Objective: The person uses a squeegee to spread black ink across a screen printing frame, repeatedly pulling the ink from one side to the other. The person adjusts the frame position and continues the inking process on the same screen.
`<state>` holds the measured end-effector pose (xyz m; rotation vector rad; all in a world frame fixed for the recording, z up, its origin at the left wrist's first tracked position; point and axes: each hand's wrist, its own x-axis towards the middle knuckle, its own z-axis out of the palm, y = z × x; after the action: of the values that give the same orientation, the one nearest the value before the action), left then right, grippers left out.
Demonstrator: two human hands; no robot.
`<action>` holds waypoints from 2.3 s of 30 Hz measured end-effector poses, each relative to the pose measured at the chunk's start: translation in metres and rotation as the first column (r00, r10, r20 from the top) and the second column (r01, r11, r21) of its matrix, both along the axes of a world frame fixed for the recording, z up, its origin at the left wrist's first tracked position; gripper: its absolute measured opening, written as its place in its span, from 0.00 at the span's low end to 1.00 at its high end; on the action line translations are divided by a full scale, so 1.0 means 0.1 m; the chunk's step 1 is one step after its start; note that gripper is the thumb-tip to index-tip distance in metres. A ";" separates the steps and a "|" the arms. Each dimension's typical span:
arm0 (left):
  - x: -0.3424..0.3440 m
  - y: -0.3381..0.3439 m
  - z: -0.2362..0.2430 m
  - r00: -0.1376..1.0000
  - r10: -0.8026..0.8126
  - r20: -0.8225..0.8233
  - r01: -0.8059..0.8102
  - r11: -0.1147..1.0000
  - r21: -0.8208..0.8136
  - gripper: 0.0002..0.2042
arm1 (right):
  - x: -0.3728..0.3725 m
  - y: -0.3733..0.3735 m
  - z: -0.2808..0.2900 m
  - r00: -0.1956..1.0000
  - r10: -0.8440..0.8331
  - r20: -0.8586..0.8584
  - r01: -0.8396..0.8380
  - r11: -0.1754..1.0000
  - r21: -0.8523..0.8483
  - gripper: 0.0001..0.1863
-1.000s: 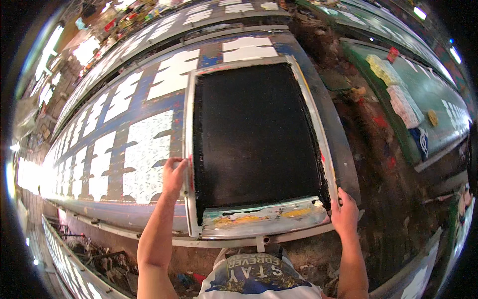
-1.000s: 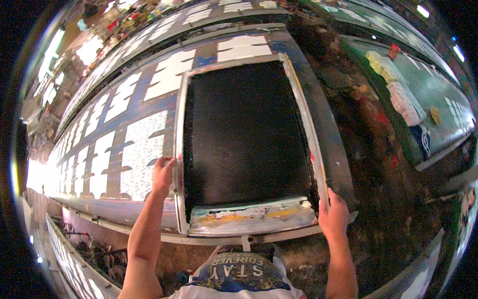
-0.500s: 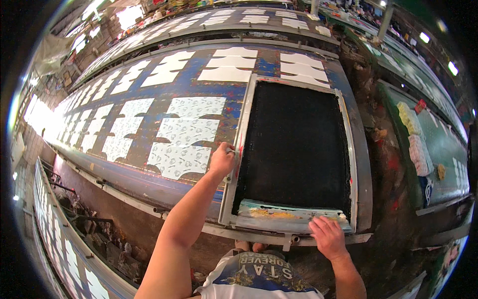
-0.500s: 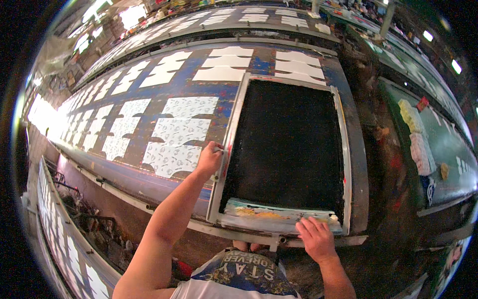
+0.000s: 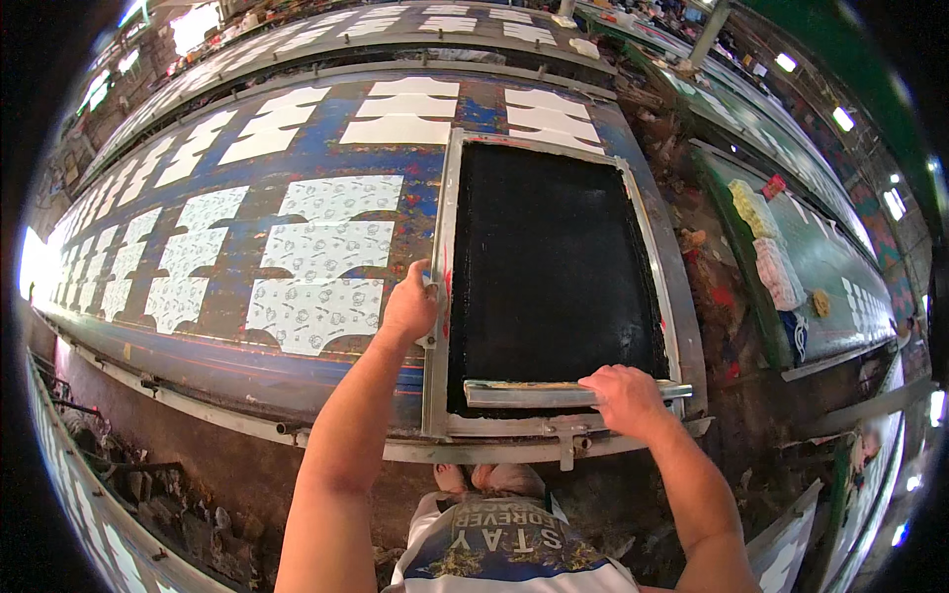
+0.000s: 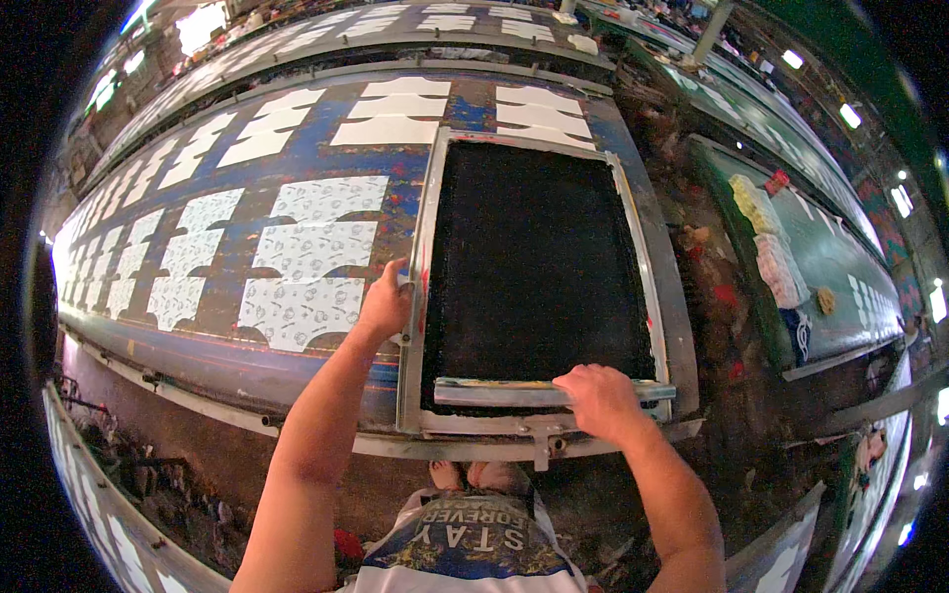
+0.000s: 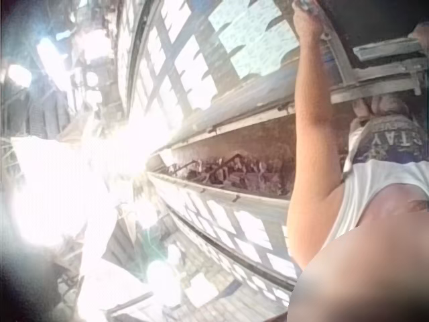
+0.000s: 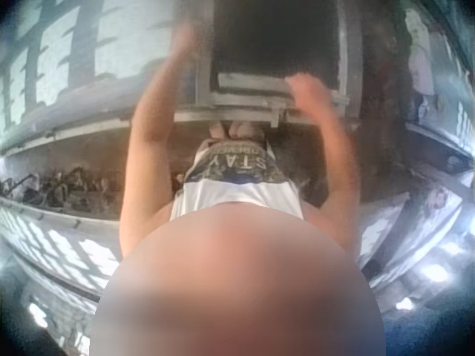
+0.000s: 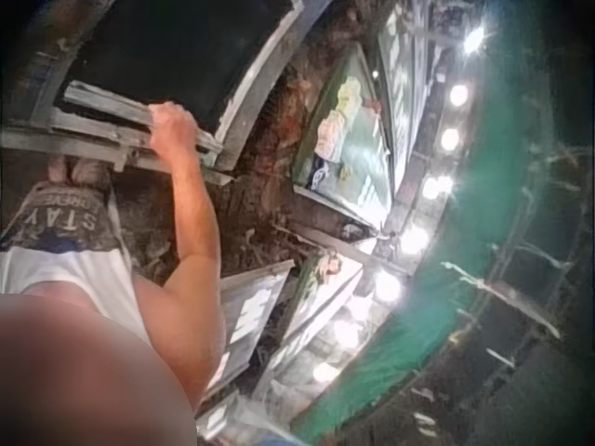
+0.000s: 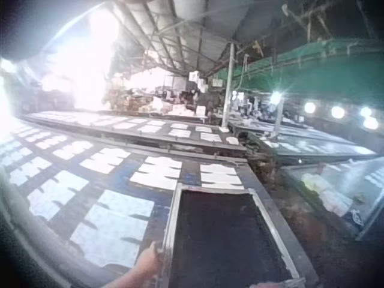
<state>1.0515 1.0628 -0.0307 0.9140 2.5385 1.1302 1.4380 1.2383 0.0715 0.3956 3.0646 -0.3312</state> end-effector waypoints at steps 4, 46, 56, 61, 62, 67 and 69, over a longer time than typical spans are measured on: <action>0.00 -0.01 0.07 1.000 -0.009 -0.011 0.009 0.999 -0.042 0.20 | -0.29 0.41 0.27 0.924 0.013 0.382 0.083 0.969 -0.233 0.17; 0.03 -0.02 0.23 0.976 -0.030 0.214 0.035 0.999 -0.020 0.18 | -2.67 2.77 -0.30 0.996 0.057 -0.064 -0.048 0.990 0.135 0.23; 0.00 -0.02 0.18 0.996 -0.046 0.071 0.045 0.999 0.012 0.16 | -1.07 1.27 -0.23 0.995 0.080 -0.059 -0.074 0.992 0.104 0.25; -0.06 -0.03 0.03 0.995 -0.067 0.072 0.060 0.994 0.097 0.14 | -0.42 0.62 -0.22 0.992 0.064 -0.110 -0.060 0.997 0.044 0.26; -0.06 -0.03 0.00 0.996 -0.071 0.045 0.067 0.993 0.097 0.15 | -0.31 0.49 -0.22 0.992 0.052 -0.111 -0.048 0.998 0.033 0.26; -0.11 -0.05 -0.08 0.996 -0.090 -0.010 0.091 0.991 0.096 0.15 | 0.12 -0.01 -0.18 0.995 0.029 -0.095 -0.028 1.000 0.015 0.25; -0.12 -0.03 -0.09 0.995 -0.083 -0.048 0.087 0.992 0.093 0.15 | 0.20 -0.09 -0.17 0.997 0.043 -0.064 -0.041 0.998 0.039 0.26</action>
<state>1.0390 1.0598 -0.0399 1.0708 2.4727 1.2275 1.4576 1.2295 0.0545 0.3279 3.1411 -0.2912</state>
